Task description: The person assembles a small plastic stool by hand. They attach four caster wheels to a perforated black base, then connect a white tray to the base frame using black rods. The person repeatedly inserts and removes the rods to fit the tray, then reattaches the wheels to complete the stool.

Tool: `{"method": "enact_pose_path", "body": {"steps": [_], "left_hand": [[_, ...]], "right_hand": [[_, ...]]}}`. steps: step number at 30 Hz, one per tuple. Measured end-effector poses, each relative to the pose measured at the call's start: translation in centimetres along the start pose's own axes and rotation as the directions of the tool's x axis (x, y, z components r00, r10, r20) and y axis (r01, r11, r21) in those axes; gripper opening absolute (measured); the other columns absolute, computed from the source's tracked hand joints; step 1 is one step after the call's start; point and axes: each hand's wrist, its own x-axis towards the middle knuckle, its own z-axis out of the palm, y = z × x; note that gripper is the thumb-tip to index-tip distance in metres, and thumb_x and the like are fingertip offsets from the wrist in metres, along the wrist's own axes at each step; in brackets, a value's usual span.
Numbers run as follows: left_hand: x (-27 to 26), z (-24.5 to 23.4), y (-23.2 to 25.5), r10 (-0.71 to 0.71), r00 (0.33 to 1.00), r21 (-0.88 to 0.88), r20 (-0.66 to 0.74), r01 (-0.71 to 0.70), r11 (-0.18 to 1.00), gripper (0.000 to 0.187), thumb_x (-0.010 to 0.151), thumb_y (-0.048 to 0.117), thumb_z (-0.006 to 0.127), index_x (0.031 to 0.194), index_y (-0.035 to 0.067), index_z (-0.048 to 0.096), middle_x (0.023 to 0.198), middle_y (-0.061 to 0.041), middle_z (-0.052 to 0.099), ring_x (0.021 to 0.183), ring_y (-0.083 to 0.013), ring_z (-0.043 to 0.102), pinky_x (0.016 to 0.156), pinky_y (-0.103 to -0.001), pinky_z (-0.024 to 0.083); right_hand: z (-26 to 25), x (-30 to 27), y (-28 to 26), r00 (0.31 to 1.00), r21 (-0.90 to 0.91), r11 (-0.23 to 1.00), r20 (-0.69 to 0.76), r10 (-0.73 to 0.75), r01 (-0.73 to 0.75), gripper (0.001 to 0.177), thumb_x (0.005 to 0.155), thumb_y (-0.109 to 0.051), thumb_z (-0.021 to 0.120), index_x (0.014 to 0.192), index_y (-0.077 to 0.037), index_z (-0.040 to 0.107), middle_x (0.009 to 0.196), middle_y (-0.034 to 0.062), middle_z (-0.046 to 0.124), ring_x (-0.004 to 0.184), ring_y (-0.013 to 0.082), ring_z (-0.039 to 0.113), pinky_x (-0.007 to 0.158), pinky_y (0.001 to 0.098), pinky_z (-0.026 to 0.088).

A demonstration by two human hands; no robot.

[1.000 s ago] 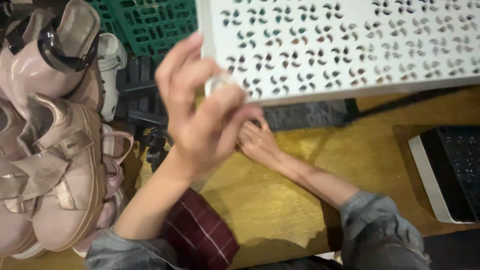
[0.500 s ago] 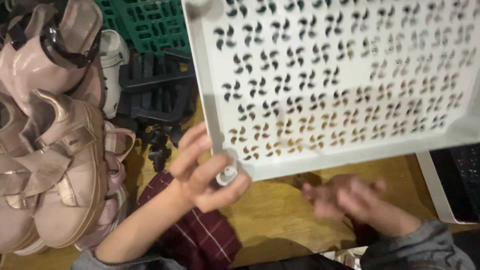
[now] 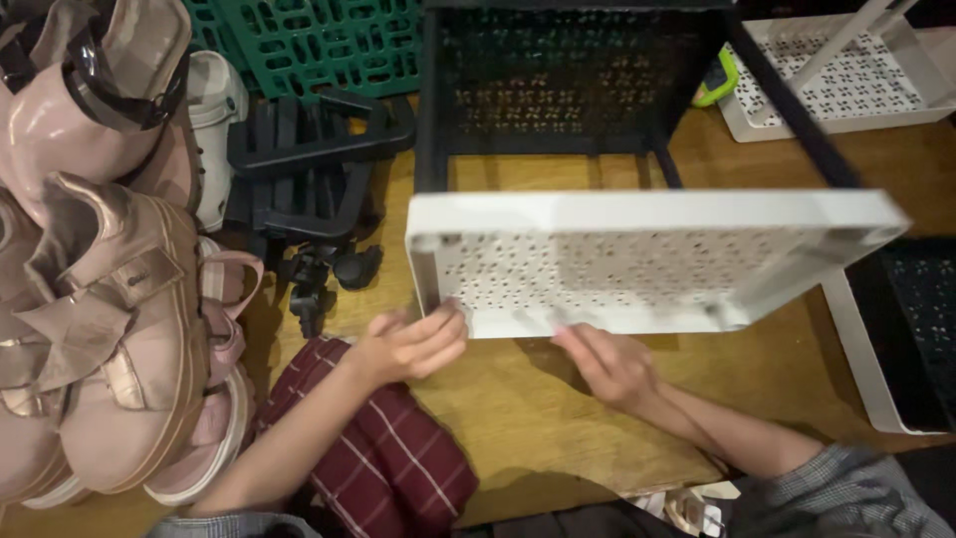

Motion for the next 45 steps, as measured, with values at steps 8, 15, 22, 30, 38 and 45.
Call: {"method": "enact_pose_path", "body": {"steps": [8, 15, 22, 30, 38, 45], "left_hand": [[0.2, 0.5, 0.0, 0.174, 0.953, -0.026, 0.249, -0.173, 0.985, 0.019, 0.086, 0.022, 0.065, 0.105, 0.022, 0.07, 0.121, 0.006, 0.07, 0.11, 0.0001, 0.057, 0.067, -0.023, 0.036], [0.5, 0.6, 0.2, 0.185, 0.953, -0.156, 0.238, -0.151, 0.976, 0.01, 0.092, 0.021, 0.066, 0.102, 0.022, 0.066, 0.121, 0.008, 0.069, 0.111, -0.0009, 0.058, 0.071, -0.021, 0.045], [1.2, -0.3, 0.2, 0.229, 0.935, -0.418, 0.27, -0.1, 0.903, 0.024, 0.08, 0.023, 0.066, 0.103, 0.018, 0.067, 0.12, 0.003, 0.069, 0.109, -0.005, 0.061, 0.078, -0.028, 0.046], [-2.2, 2.3, 1.5, 0.074, 0.985, -0.472, -0.153, -0.139, 0.871, 0.025, 0.099, 0.023, 0.068, 0.12, 0.017, 0.056, 0.116, -0.001, 0.057, 0.11, -0.0161, 0.055, 0.091, -0.034, 0.041], [-0.8, 2.8, 1.9, -0.387, 0.865, -0.735, -0.32, 0.032, 0.678, 0.036, 0.09, 0.006, 0.061, 0.123, 0.009, 0.048, 0.111, -0.007, 0.05, 0.104, -0.0209, 0.052, 0.094, -0.039, 0.048], [7.3, 0.1, -4.7, -0.703, 0.711, -0.714, 0.001, 0.493, 0.498, 0.015, 0.098, 0.013, 0.06, 0.103, 0.002, 0.069, 0.123, -0.016, 0.062, 0.128, -0.0349, 0.052, 0.113, -0.048, 0.039]], "right_hand": [[-1.0, 4.1, 0.0, 0.957, 0.144, 0.983, 0.283, 0.072, -0.116, 0.058, 0.078, -0.006, 0.069, 0.136, -0.01, 0.066, 0.111, 0.0054, 0.072, 0.087, 0.0169, 0.068, 0.074, 0.031, 0.047], [-0.7, 4.3, 0.7, 0.972, 0.212, 0.975, 0.236, 0.022, -0.074, 0.042, 0.082, -0.011, 0.077, 0.123, -0.015, 0.072, 0.1, 0.0023, 0.069, 0.088, 0.0161, 0.068, 0.079, 0.0339, 0.048], [-0.8, 3.9, 0.9, 0.982, 0.258, 0.966, 0.186, -0.033, -0.016, 0.042, 0.078, -0.012, 0.078, 0.12, -0.014, 0.072, 0.101, 0.0016, 0.069, 0.092, 0.0173, 0.07, 0.081, 0.0354, 0.049], [0.3, 2.3, 1.5, 0.996, 0.181, 0.981, 0.049, -0.081, 0.071, 0.046, 0.083, -0.023, 0.08, 0.128, -0.021, 0.072, 0.118, -0.0016, 0.067, 0.104, 0.0184, 0.059, 0.096, 0.04, 0.041], [-1.4, 6.2, 1.7, 0.923, -0.235, 0.963, -0.327, -0.205, 0.13, 0.037, 0.101, -0.028, 0.073, 0.138, -0.029, 0.065, 0.12, -0.0045, 0.06, 0.114, 0.0149, 0.054, 0.111, 0.0391, 0.033], [-2.8, 17.6, -1.4, 0.995, 0.083, 0.994, -0.063, 0.079, -0.074, 0.044, 0.098, -0.034, 0.075, 0.134, -0.011, 0.066, 0.128, 0.0082, 0.062, 0.109, 0.0236, 0.065, 0.097, 0.0402, 0.05]]}}
